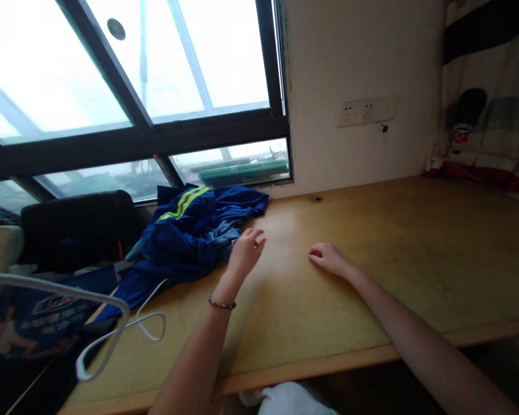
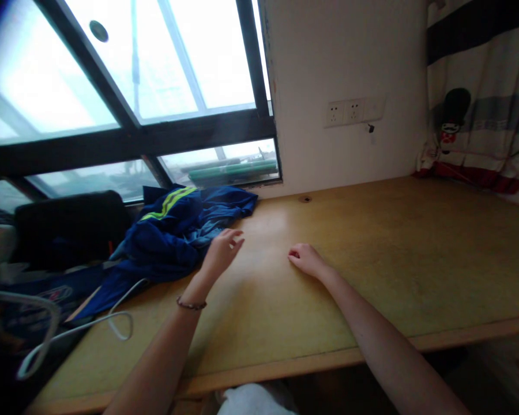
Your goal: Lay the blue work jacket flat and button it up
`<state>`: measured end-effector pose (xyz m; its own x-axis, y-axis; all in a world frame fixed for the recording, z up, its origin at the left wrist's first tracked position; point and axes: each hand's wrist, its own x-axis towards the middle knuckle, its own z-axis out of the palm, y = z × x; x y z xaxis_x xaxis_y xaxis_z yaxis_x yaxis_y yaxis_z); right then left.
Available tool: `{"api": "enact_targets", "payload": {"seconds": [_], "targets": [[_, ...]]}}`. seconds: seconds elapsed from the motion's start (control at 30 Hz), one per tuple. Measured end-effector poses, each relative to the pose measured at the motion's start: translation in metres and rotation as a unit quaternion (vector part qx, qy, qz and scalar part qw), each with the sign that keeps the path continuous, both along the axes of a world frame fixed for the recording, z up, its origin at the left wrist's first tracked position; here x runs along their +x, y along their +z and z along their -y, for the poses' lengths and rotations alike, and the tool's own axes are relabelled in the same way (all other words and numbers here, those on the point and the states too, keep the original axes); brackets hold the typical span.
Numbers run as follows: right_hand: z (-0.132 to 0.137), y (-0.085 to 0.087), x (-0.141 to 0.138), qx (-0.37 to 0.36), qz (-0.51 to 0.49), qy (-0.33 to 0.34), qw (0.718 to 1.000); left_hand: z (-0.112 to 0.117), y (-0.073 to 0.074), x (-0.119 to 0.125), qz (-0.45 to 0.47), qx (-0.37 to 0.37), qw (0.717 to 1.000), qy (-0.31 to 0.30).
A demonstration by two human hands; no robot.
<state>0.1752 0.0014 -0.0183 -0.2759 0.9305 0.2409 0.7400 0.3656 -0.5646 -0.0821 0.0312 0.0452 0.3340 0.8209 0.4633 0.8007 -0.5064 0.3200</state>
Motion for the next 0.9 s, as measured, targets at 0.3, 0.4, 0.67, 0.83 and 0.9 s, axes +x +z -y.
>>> {"api": "enact_targets", "payload": {"seconds": [0.3,0.4,0.67,0.83,0.9], "targets": [[-0.001,0.0,0.0,-0.002,-0.007,-0.006,1.0,-0.063,0.052,-0.113,0.103,0.183,0.896,0.392],[-0.002,-0.001,0.0,-0.007,-0.01,-0.01,1.0,-0.071,0.028,-0.122,0.12,0.071,0.881,0.452],[-0.001,0.002,-0.005,-0.014,-0.018,-0.022,0.999,-0.081,-0.017,-0.138,0.1,-0.056,0.844,0.525],[-0.003,0.0,-0.006,-0.012,-0.018,-0.025,0.999,-0.084,-0.008,-0.157,0.166,-0.026,0.854,0.493],[-0.003,0.0,-0.006,-0.011,-0.015,-0.026,0.999,-0.084,0.008,-0.158,0.248,0.027,0.848,0.467]]}}
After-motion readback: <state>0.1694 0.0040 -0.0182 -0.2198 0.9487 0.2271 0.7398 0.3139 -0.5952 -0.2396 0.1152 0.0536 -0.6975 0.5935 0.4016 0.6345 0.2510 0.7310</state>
